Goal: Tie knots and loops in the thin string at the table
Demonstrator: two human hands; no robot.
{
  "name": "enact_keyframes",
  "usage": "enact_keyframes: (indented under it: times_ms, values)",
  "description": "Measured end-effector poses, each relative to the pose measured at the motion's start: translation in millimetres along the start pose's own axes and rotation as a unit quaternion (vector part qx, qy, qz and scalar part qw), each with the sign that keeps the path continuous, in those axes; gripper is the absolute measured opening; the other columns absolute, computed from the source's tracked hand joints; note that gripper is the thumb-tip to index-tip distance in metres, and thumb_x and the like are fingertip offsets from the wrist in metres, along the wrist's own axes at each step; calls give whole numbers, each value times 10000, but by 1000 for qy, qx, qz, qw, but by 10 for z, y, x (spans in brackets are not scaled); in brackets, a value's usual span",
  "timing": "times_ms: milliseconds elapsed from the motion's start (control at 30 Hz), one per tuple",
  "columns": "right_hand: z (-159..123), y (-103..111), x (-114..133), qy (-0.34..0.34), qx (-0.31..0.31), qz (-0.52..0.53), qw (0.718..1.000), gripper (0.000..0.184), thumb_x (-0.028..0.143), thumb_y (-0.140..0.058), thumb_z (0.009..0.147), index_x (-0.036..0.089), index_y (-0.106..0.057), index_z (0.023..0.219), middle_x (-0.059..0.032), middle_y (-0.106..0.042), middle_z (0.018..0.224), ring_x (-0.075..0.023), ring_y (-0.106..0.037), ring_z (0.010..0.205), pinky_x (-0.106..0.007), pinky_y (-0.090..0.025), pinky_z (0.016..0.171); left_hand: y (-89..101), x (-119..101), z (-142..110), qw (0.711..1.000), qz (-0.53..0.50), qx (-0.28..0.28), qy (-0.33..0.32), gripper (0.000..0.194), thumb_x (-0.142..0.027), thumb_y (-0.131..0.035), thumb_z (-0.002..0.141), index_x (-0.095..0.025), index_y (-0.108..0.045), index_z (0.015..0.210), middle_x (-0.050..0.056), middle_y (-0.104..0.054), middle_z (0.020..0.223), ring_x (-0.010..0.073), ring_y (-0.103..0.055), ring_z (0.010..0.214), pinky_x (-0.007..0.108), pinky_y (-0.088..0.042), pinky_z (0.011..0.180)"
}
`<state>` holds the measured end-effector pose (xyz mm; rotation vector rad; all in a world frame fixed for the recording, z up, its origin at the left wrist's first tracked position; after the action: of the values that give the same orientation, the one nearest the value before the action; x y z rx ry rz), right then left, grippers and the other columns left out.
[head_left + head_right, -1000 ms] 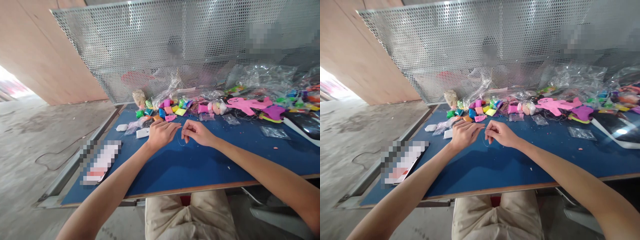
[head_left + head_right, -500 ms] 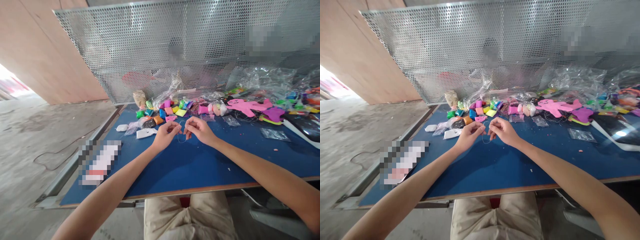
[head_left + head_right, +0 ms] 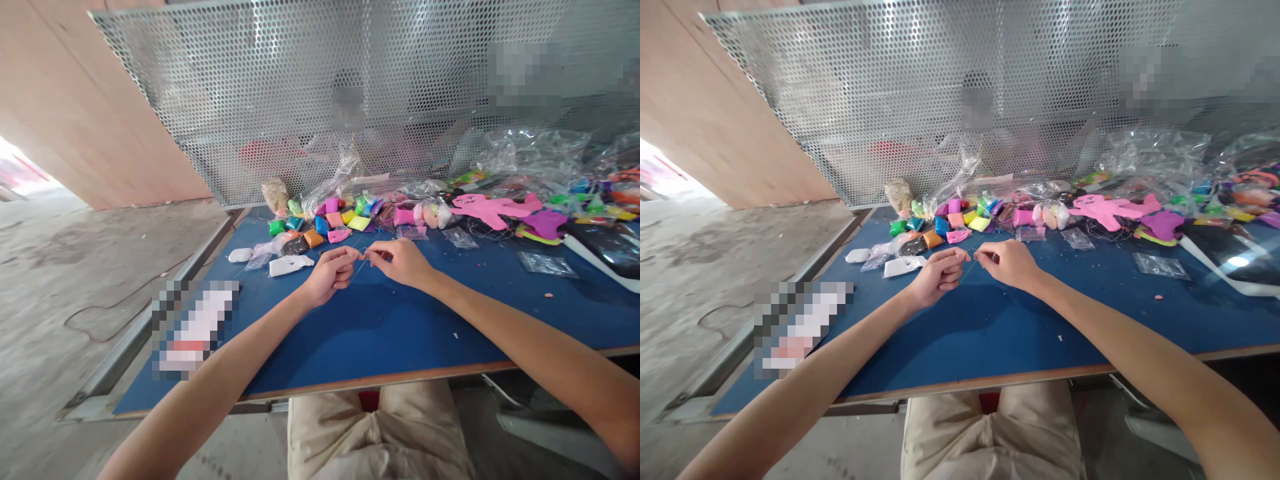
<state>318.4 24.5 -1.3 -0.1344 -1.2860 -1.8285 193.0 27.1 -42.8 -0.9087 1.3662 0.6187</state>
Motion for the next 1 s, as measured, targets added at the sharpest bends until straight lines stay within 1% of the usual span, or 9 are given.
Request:
enact_keyframes:
  times_ms: [33,100,267,433,567,633,733,867,1000]
  values:
    - [-4,-6,9,2,0,-30,1000,223,363,-544,934,227,-720,917,-10,-732,737,-163,-669,654,-262,-454,653,-19,29,-7,1000,-1,12,22,284,-451,-667,843,-183,-602,910,-80,-163,619,47,-135,462,176,-130,392]
    - [-9,-30,27,6,1,-73,997,191,353,-568,915,240,-722,931,-2,-736,740,-166,-676,670,-258,-436,661,-45,63,-18,998,9,27,47,300,-477,-653,844,-191,-580,901,-77,-151,634,48,-122,462,177,-89,388]
    - [-17,-139,69,41,31,-151,987,220,249,-503,938,256,-718,893,-3,-751,787,-170,-678,706,-259,-392,655,-18,74,-3,994,94,20,43,355,-543,-625,854,-192,-587,897,-66,-242,624,47,-191,455,176,-135,383]
    - [-30,-293,58,64,82,-211,972,276,256,-467,973,236,-731,895,-50,-716,763,-189,-655,731,-275,-368,645,37,54,16,976,214,17,35,394,-578,-600,860,-187,-644,872,-64,-291,555,58,-249,437,191,-183,381]
    - [-17,-312,9,66,85,-229,967,309,292,-443,995,242,-746,959,-71,-710,795,-201,-647,757,-286,-372,642,121,-46,31,946,324,6,-7,411,-574,-557,880,-187,-692,855,-42,-409,549,83,-365,464,206,-290,410]
    - [-2,-275,-50,64,79,-234,967,289,323,-471,987,249,-750,963,-65,-724,819,-210,-651,792,-290,-376,634,155,-109,38,931,363,7,-42,400,-554,-567,880,-183,-715,879,-9,-544,634,101,-478,527,217,-386,466]
    - [12,-242,-159,70,91,-222,968,227,346,-549,951,258,-754,908,-32,-751,883,-214,-659,864,-290,-395,649,207,-158,47,926,369,21,-78,365,-498,-581,890,-179,-723,994,45,-682,810,143,-629,682,254,-512,628]
    - [22,-217,-277,67,97,-198,973,197,384,-593,930,272,-750,888,1,-752,919,-197,-662,854,-289,-411,657,311,-172,62,906,411,26,-102,301,-430,-625,877,-199,-720,1044,64,-740,926,174,-689,833,284,-535,777]
    - [24,-204,-311,57,98,-185,976,209,421,-626,906,267,-720,1010,-2,-744,937,-197,-669,856,-285,-426,657,461,-197,74,864,490,-18,-115,248,-409,-618,883,-225,-738,1000,35,-753,930,176,-693,839,276,-523,777]
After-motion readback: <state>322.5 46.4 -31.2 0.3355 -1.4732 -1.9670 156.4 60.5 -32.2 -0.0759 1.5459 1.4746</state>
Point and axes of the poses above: each hand's wrist, its own z-axis towards the middle knuckle, its own y-axis out of the back of the hand, x = y × z, the point moved 9 cm from there along z, towards the middle knuckle
